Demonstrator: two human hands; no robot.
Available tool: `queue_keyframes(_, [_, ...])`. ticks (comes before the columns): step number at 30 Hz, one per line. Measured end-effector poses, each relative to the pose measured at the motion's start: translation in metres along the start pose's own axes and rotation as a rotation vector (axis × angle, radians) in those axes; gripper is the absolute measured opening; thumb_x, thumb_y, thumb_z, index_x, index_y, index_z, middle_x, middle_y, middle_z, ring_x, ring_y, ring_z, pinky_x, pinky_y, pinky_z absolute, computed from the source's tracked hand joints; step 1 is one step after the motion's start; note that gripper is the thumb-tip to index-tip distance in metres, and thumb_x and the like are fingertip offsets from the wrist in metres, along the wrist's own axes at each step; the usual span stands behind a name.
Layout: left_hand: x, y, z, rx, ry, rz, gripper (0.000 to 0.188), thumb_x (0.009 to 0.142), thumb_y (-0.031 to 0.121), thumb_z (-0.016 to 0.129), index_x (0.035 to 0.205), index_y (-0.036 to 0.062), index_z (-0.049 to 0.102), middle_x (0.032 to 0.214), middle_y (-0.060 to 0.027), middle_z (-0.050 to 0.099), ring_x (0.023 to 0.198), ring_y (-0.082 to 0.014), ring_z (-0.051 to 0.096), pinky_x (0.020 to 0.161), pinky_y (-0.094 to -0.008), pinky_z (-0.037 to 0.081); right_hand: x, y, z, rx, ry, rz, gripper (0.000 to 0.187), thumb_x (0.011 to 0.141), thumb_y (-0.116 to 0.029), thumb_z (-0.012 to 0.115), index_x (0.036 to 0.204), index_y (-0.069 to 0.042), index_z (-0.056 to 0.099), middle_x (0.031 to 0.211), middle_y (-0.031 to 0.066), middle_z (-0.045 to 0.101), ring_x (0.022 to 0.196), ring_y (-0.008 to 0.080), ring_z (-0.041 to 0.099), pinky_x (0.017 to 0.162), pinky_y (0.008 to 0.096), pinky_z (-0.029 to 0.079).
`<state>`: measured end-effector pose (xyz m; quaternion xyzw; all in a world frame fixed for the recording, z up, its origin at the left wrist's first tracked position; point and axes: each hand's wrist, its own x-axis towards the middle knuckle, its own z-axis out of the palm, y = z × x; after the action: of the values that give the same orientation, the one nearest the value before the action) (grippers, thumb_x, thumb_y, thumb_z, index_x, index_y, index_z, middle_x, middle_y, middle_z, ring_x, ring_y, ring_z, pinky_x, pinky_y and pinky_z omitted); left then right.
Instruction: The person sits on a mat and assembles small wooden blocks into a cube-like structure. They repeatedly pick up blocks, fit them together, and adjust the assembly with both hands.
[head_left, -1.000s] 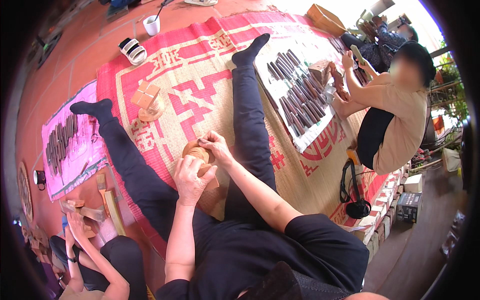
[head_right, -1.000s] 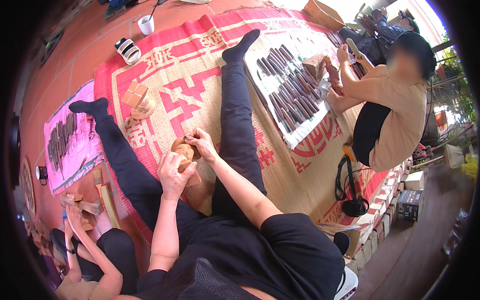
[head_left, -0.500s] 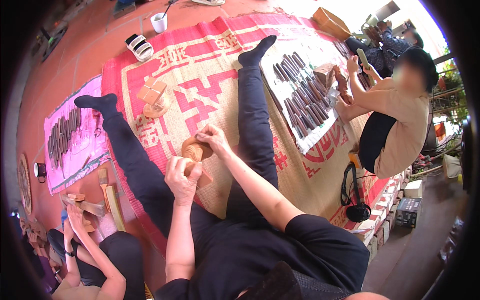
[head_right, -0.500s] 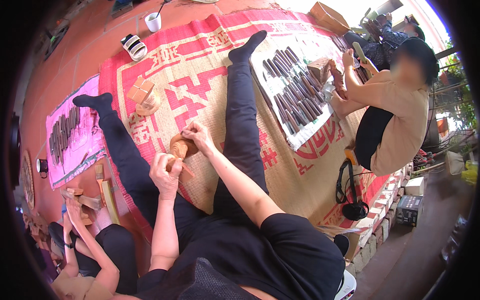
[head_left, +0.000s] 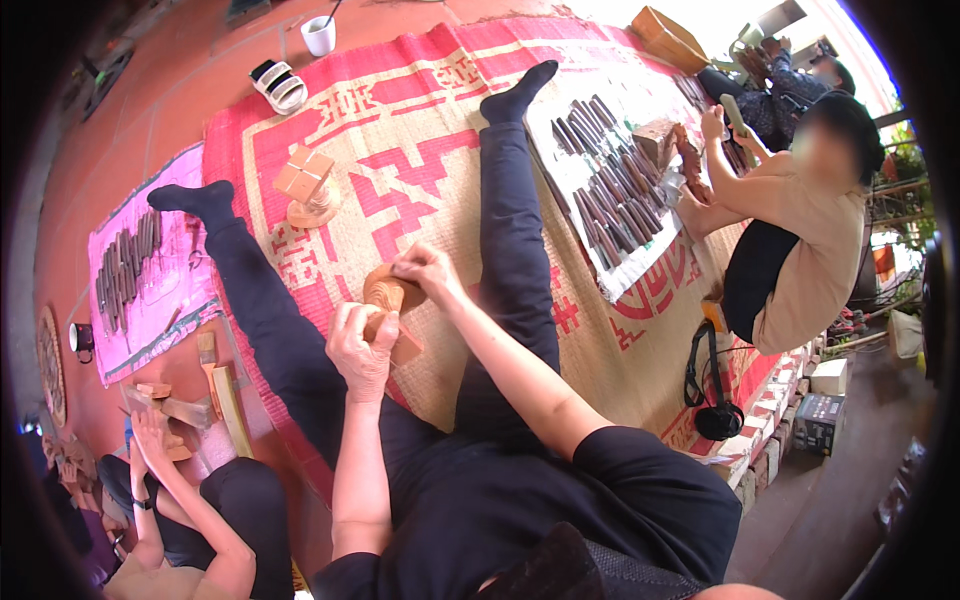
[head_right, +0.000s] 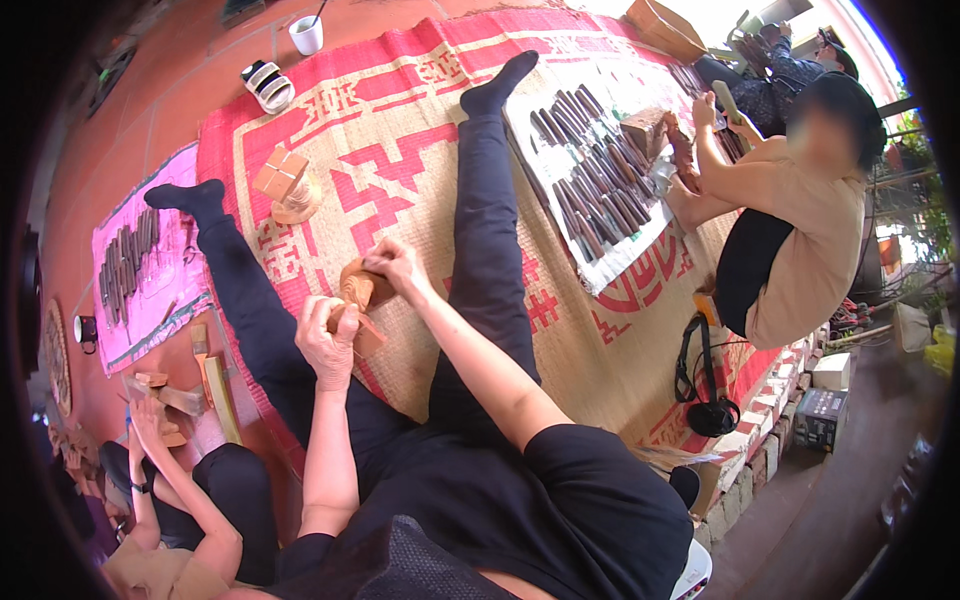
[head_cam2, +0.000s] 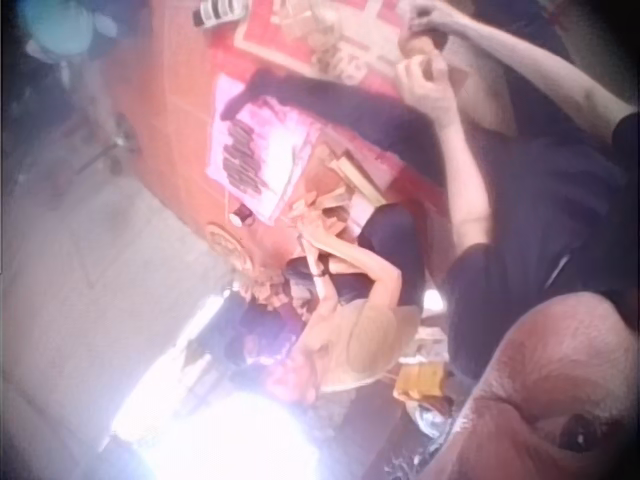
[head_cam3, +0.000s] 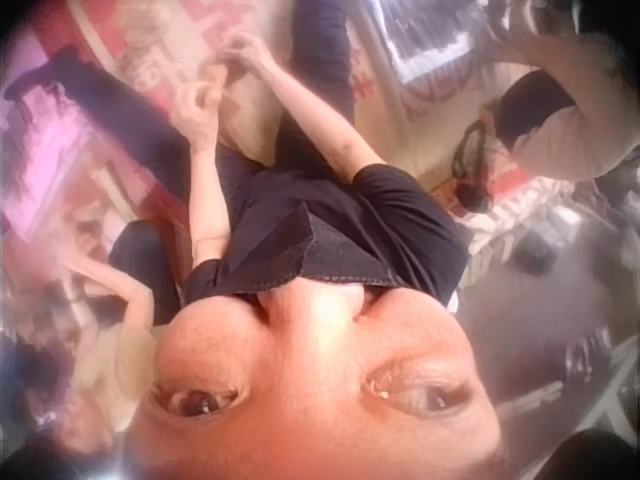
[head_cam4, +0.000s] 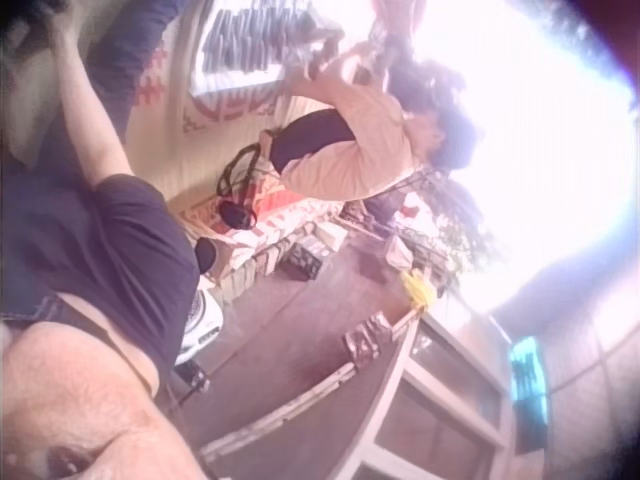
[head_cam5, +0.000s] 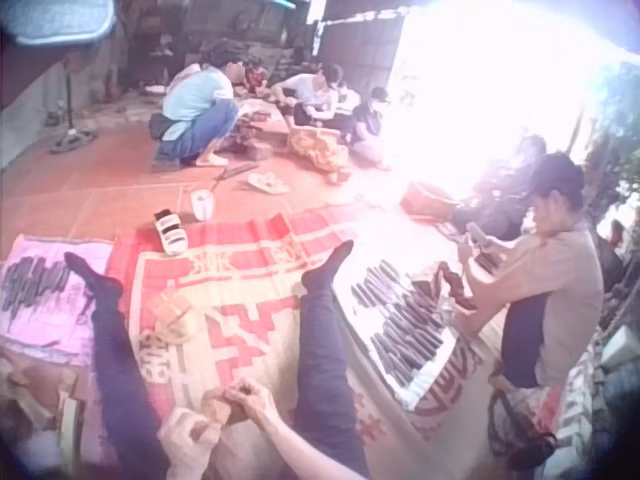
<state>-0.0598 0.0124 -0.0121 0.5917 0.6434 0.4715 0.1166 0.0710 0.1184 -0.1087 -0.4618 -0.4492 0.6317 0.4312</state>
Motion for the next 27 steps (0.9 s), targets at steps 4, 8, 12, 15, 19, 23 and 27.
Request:
queue_keyframes(4, [0.001,0.005,0.008,-0.005,0.007,0.005,0.034,0.084,0.035,0.072,0.078,0.0026,0.062,0.077,-0.0094,0.056,0.070,-0.0267,0.058,0.065,-0.0374,0.047,0.003,0.006,-0.001,-0.109,-0.012,0.084,0.015,0.081,-0.013,0.075,0.080,-0.002,0.064,0.075,0.0013,0.064,0.073,0.0107,0.057,0.068,0.0285,0.046])
queue_keyframes(8, [0.002,0.005,0.007,0.021,-0.012,0.050,0.034,0.084,0.034,0.072,0.078,0.0026,0.062,0.076,-0.0091,0.056,0.071,-0.0267,0.059,0.065,-0.0376,0.047,0.022,0.001,0.003,-0.364,0.183,0.006,0.014,0.082,-0.013,0.072,0.079,-0.002,0.063,0.072,0.0013,0.063,0.072,0.0111,0.058,0.067,0.0291,0.047])
queue_keyframes(12, [0.002,0.001,0.004,0.009,0.004,0.023,0.032,0.084,0.033,0.072,0.078,0.0026,0.062,0.077,-0.0086,0.056,0.070,-0.0268,0.059,0.064,-0.0376,0.047,0.021,0.004,0.001,-0.023,0.150,0.072,0.013,0.086,-0.010,0.071,0.080,-0.002,0.063,0.078,0.0044,0.066,0.071,0.0084,0.058,0.067,0.0243,0.047])
queue_keyframes(15, [0.006,0.000,0.001,-0.006,0.017,-0.023,0.029,0.085,0.029,0.072,0.079,0.0026,0.062,0.078,-0.0087,0.057,0.070,-0.0270,0.060,0.064,-0.0374,0.047,0.001,0.009,0.007,-0.124,0.059,0.027,0.014,0.082,-0.011,0.074,0.079,-0.002,0.064,0.072,0.0016,0.063,0.072,0.0083,0.056,0.069,0.0275,0.046])
queue_keyframes(19, [0.006,0.006,0.014,-0.010,0.003,-0.045,0.030,0.081,0.031,0.074,0.078,0.0032,0.062,0.080,-0.0099,0.058,0.075,-0.0297,0.059,0.067,-0.0398,0.048,0.010,0.024,0.000,-0.228,0.178,0.002,0.017,0.079,-0.014,0.075,0.078,-0.003,0.063,0.071,0.0041,0.063,0.069,0.0106,0.057,0.067,0.0283,0.045])
queue_keyframes(23, [0.004,0.009,0.007,0.002,-0.046,-0.014,0.030,0.081,0.031,0.074,0.079,0.0033,0.062,0.079,-0.0099,0.058,0.075,-0.0300,0.059,0.067,-0.0402,0.048,0.027,0.021,-0.004,-0.072,0.298,0.067,0.013,0.081,-0.007,0.069,0.076,-0.003,0.058,0.070,0.0043,0.062,0.064,0.0099,0.056,0.062,0.0276,0.046])
queue_keyframes(27, [0.005,0.003,0.001,-0.023,0.030,-0.116,0.030,0.082,0.030,0.074,0.079,0.0031,0.062,0.079,-0.0094,0.058,0.071,-0.0289,0.060,0.064,-0.0401,0.047,0.000,0.017,-0.001,0.098,0.151,0.030,0.012,0.085,-0.005,0.068,0.079,-0.003,0.059,0.070,0.0025,0.061,0.067,0.0078,0.054,0.063,0.0240,0.045])
